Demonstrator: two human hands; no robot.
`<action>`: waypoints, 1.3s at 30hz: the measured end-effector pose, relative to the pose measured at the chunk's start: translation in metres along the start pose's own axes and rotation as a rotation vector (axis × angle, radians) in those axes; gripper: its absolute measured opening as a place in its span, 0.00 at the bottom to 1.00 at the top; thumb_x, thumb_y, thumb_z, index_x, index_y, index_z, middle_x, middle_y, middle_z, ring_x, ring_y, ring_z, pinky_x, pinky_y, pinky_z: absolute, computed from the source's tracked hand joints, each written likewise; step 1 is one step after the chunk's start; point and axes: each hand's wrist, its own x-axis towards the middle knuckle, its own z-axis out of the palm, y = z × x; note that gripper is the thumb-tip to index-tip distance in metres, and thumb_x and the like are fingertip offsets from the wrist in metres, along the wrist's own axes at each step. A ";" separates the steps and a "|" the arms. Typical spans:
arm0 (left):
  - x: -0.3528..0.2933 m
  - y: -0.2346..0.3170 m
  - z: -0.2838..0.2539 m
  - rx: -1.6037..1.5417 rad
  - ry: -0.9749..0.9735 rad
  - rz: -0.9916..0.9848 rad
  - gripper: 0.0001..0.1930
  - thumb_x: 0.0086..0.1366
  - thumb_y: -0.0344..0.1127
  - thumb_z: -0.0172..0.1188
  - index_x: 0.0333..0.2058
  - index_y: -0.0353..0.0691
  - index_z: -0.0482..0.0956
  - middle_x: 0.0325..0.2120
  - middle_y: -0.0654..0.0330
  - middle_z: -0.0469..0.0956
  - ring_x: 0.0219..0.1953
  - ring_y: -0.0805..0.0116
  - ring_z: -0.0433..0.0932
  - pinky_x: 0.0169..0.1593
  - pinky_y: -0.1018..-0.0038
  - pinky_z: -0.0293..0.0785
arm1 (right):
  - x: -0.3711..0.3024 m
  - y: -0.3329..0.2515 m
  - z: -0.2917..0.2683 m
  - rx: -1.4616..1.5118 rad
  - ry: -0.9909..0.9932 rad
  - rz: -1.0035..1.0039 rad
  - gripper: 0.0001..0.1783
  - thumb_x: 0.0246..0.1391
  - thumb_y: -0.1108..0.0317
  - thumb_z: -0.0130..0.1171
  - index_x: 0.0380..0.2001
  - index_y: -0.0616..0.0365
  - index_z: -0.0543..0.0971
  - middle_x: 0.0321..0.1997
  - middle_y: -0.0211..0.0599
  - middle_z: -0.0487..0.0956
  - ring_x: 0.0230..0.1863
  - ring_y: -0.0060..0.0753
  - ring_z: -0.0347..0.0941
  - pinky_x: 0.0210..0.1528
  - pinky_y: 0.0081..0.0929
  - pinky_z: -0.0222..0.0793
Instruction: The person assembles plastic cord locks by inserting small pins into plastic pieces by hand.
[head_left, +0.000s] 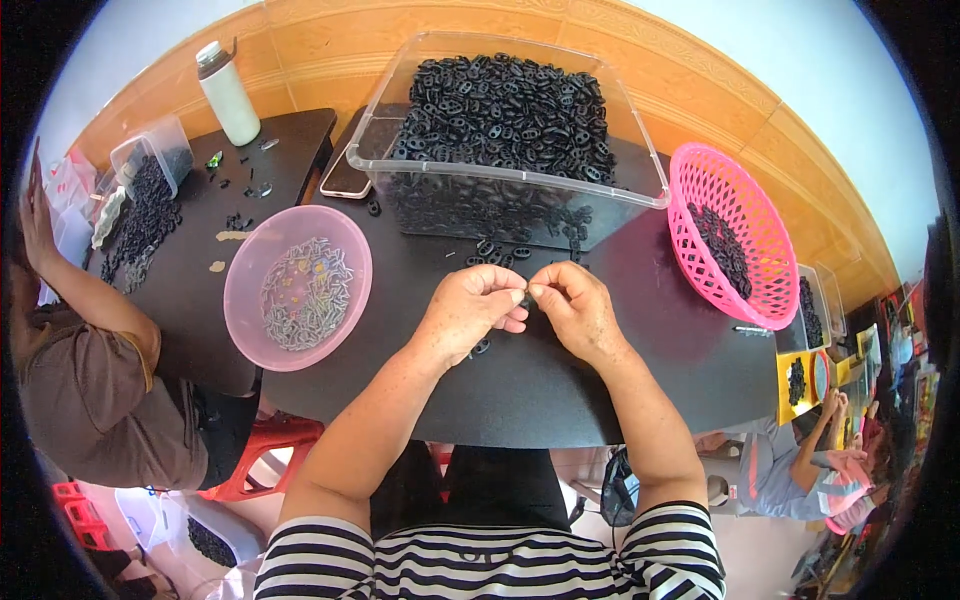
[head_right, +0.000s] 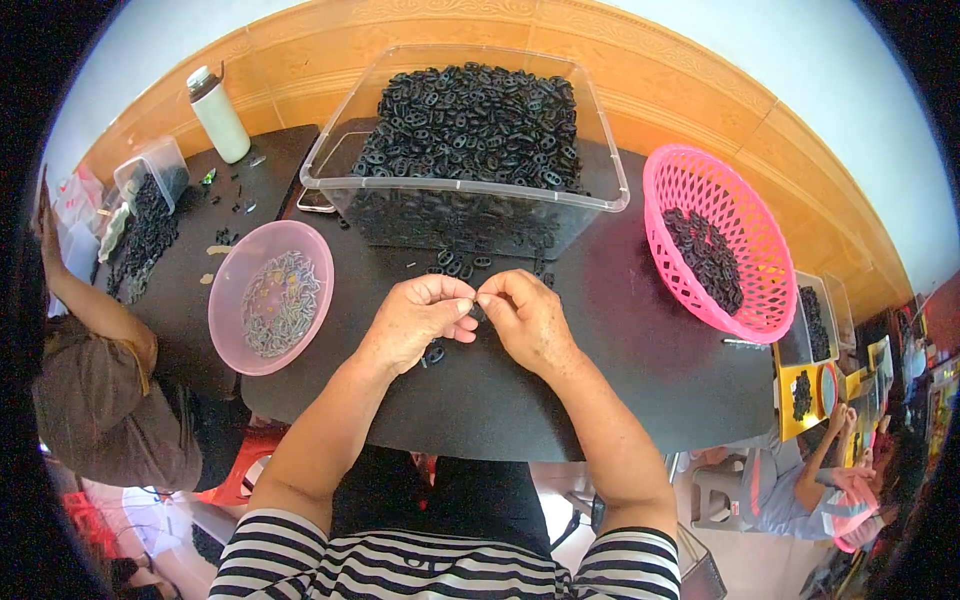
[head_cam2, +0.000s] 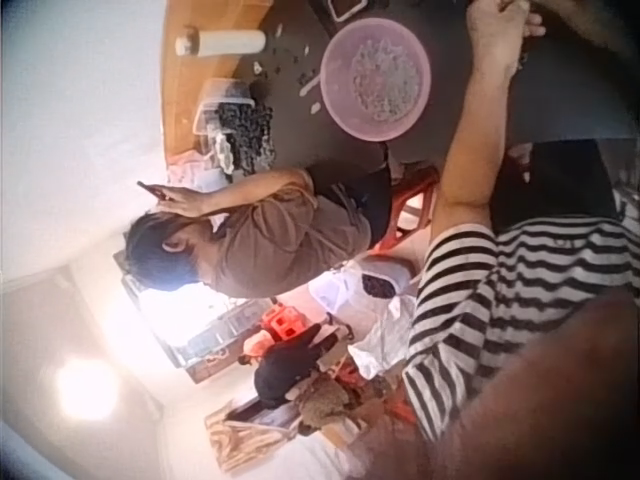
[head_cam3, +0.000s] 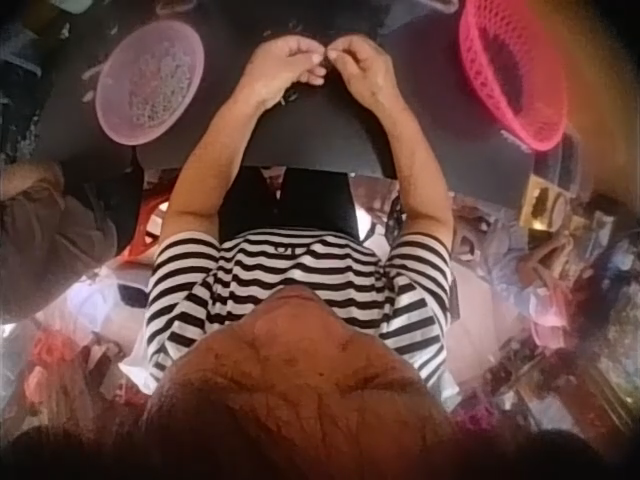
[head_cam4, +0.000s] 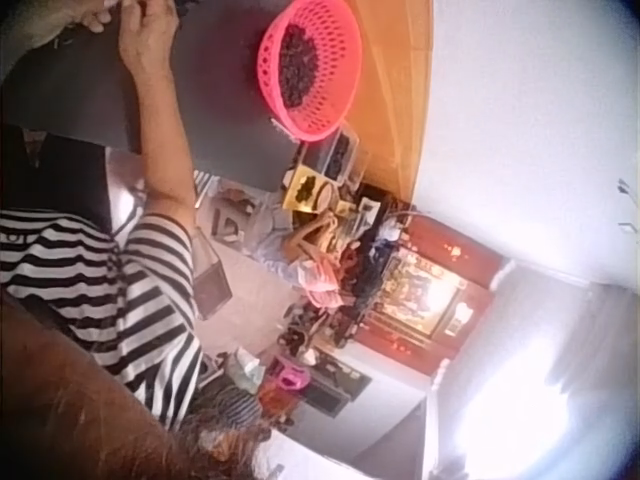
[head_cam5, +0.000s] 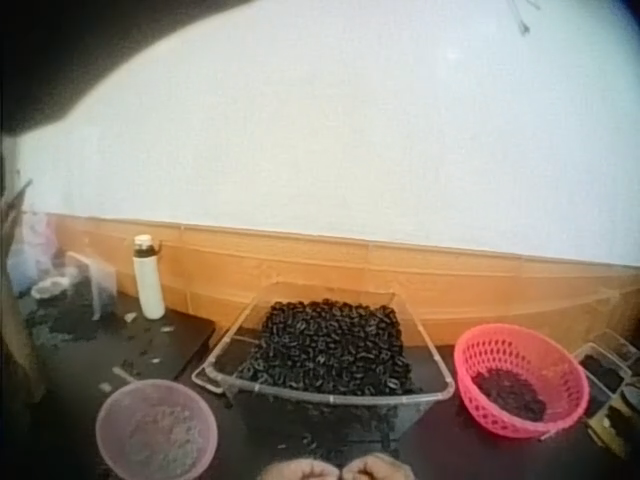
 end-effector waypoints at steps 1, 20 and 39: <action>0.000 0.000 0.000 -0.058 -0.005 0.010 0.06 0.58 0.27 0.53 0.34 0.31 0.72 0.28 0.59 0.73 0.27 0.72 0.74 0.33 0.76 0.76 | 0.000 0.002 -0.002 0.003 0.006 0.003 0.05 0.46 0.71 0.55 0.27 0.60 0.73 0.28 0.38 0.74 0.32 0.35 0.71 0.34 0.28 0.66; 0.000 0.001 0.001 0.160 -0.047 0.036 0.12 0.54 0.24 0.54 0.39 0.36 0.70 0.28 0.63 0.71 0.29 0.76 0.72 0.31 0.81 0.71 | 0.001 0.004 -0.011 0.092 -0.159 0.097 0.04 0.50 0.71 0.53 0.26 0.60 0.73 0.22 0.25 0.71 0.24 0.16 0.66 0.28 0.17 0.64; -0.001 -0.005 0.005 0.015 -0.021 0.096 0.10 0.54 0.22 0.53 0.37 0.34 0.69 0.28 0.59 0.72 0.28 0.73 0.74 0.34 0.78 0.74 | 0.001 0.003 -0.007 0.065 -0.164 0.096 0.05 0.46 0.70 0.53 0.26 0.61 0.72 0.27 0.39 0.75 0.31 0.34 0.72 0.34 0.27 0.65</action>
